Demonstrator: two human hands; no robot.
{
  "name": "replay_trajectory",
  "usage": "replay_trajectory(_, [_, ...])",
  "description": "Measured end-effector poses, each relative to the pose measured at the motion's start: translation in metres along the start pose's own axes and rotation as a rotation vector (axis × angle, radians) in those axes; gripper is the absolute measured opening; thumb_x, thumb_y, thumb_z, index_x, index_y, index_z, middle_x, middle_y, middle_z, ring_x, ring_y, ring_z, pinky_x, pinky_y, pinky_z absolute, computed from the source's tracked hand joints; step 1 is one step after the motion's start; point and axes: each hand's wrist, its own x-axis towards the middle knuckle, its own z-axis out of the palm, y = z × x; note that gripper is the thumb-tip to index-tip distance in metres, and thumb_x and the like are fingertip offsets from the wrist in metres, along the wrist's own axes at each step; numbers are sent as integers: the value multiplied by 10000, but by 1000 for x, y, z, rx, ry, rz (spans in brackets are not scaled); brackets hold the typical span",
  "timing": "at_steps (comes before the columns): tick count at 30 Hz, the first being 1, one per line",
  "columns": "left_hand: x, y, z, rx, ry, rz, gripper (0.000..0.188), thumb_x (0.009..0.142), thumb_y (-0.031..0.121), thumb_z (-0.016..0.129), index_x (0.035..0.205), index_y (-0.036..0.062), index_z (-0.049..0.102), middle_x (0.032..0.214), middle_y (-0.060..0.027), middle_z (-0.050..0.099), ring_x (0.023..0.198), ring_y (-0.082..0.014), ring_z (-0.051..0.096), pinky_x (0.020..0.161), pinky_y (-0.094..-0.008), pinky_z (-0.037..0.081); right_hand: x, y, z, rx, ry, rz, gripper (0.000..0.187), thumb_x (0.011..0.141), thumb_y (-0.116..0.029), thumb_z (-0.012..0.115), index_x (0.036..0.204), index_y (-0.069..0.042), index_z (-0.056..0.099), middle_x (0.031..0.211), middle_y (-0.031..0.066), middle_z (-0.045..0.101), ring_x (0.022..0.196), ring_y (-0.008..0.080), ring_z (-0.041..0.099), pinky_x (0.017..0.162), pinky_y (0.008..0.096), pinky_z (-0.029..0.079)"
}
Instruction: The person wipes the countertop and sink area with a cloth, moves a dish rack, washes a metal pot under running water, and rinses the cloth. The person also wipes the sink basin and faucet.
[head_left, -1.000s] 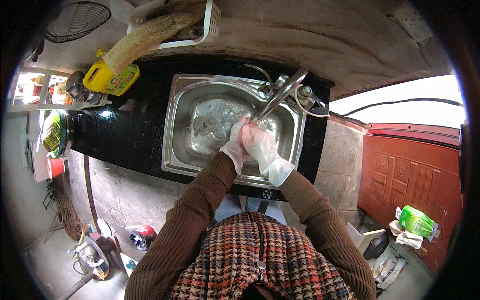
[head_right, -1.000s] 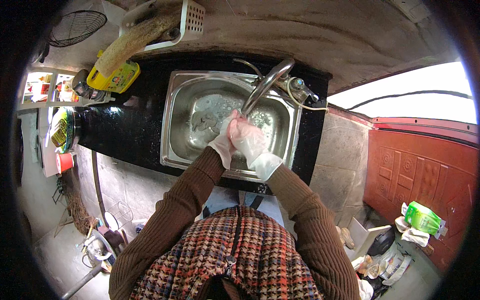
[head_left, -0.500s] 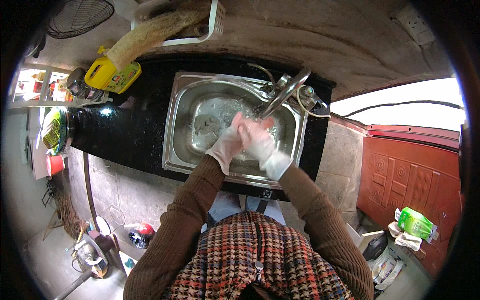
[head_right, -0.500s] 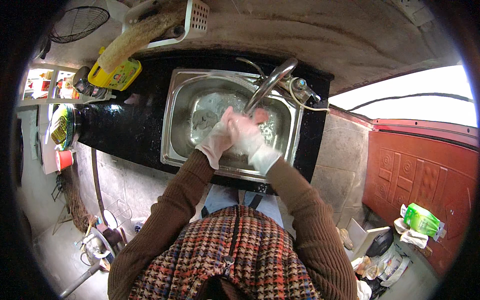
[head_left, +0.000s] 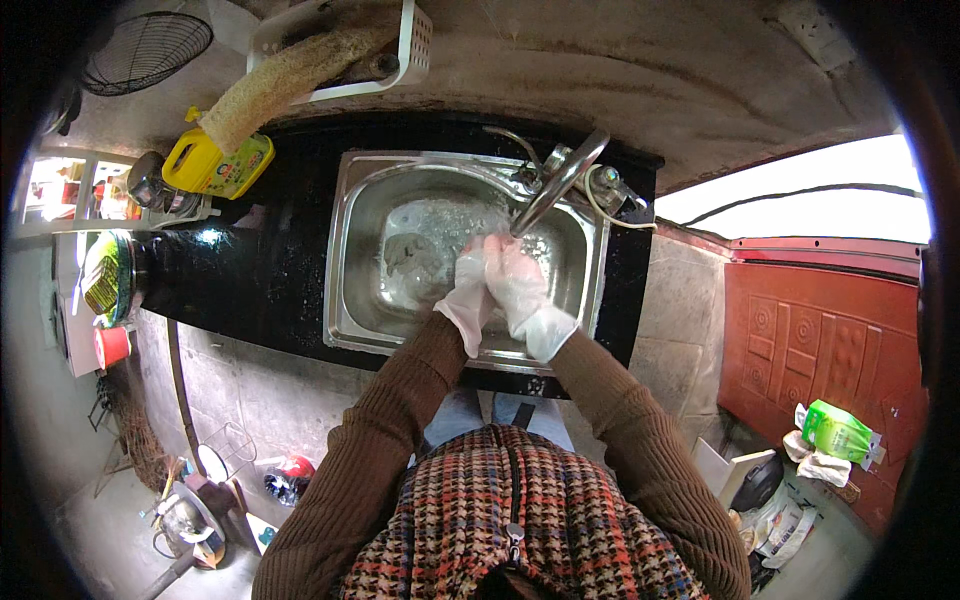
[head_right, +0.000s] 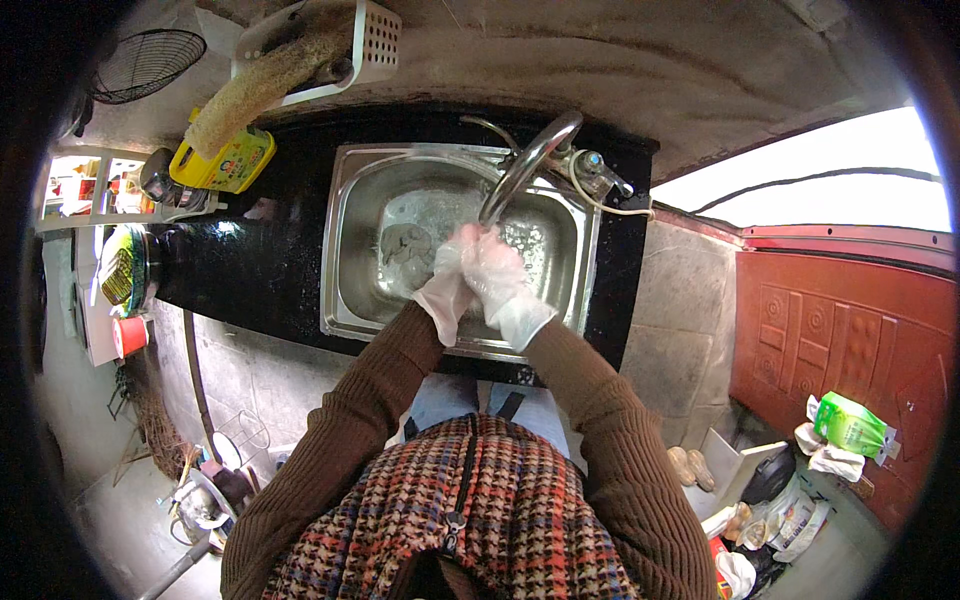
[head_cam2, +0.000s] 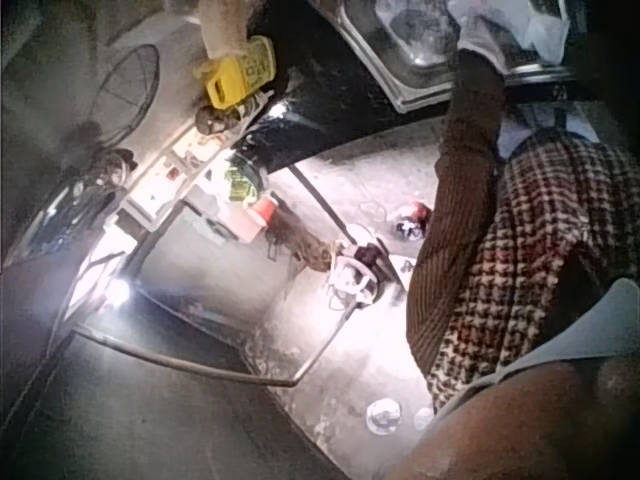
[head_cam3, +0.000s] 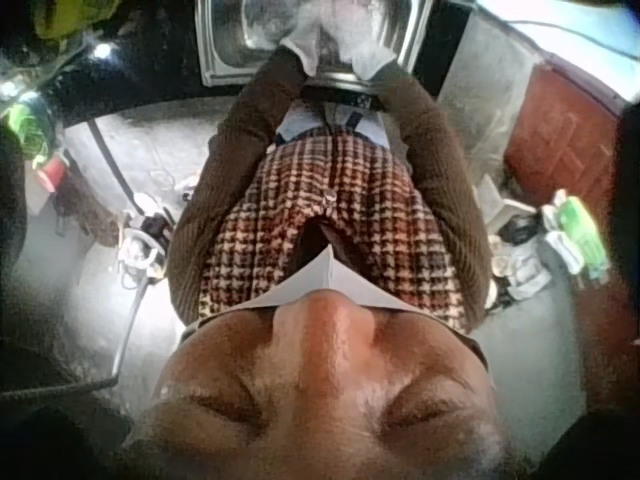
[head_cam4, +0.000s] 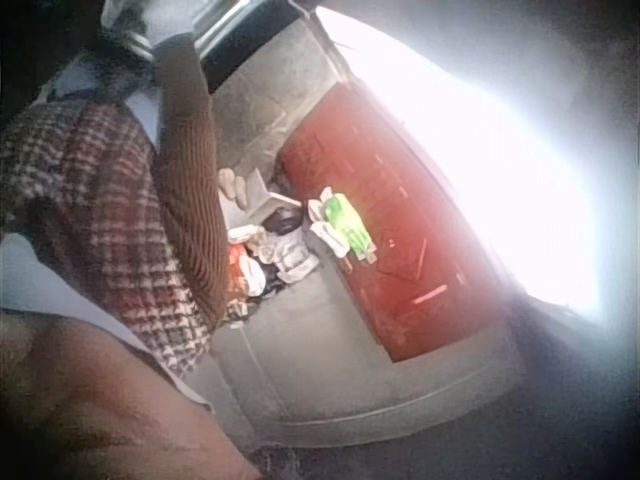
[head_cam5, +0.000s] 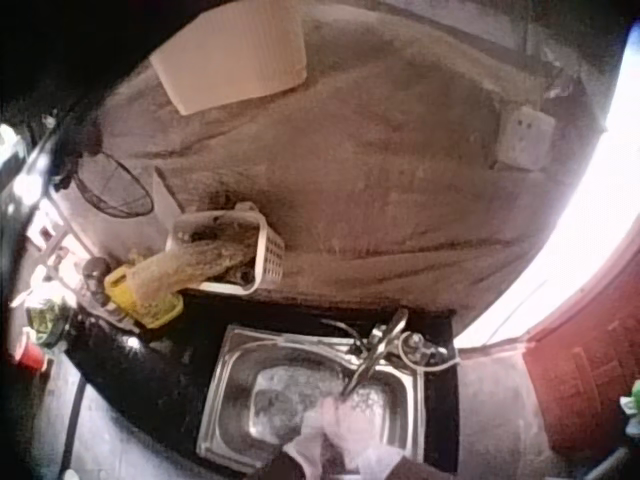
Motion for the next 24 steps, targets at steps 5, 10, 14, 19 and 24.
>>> replay_trajectory(5, [-38,10,-7,115,23,-147,309,1107,362,494,1091,119,684,862,-15,667,687,-202,619,662,-387,542,-2,1,-6,-81,-175,-220,359,1059,-399,543,1203,-78,614,1062,230,737,994,440,713,890,459,579])
replay_trajectory(10, [-65,41,24,232,-22,-69,345,1101,292,535,1331,55,633,1251,-89,696,1071,-209,689,955,-382,566,34,37,-18,571,-221,-35,434,1077,-373,595,1352,-37,600,1141,132,738,1109,281,689,966,390,537])
replay_trajectory(14, [-76,76,13,208,-243,-201,305,1112,317,514,1222,82,675,1157,-49,690,1003,-178,676,883,-376,573,51,51,-37,887,-634,-11,402,1029,-412,694,1211,-53,692,1110,12,699,1015,129,646,874,326,538])
replay_trajectory(19, [-96,81,-12,1017,-290,201,546,1025,181,615,1541,139,442,1449,-73,579,1196,-220,656,1006,-431,555,51,14,-23,688,-193,-244,175,1015,-232,723,982,-88,631,908,18,679,820,111,629,702,314,519])
replay_trajectory(24, [-62,51,-17,67,-222,-149,439,1045,162,602,1473,115,513,1334,-97,645,1129,-211,668,929,-419,571,-5,1,22,246,-186,-236,246,1013,-276,702,1014,-49,606,833,97,681,702,258,655,708,384,542])
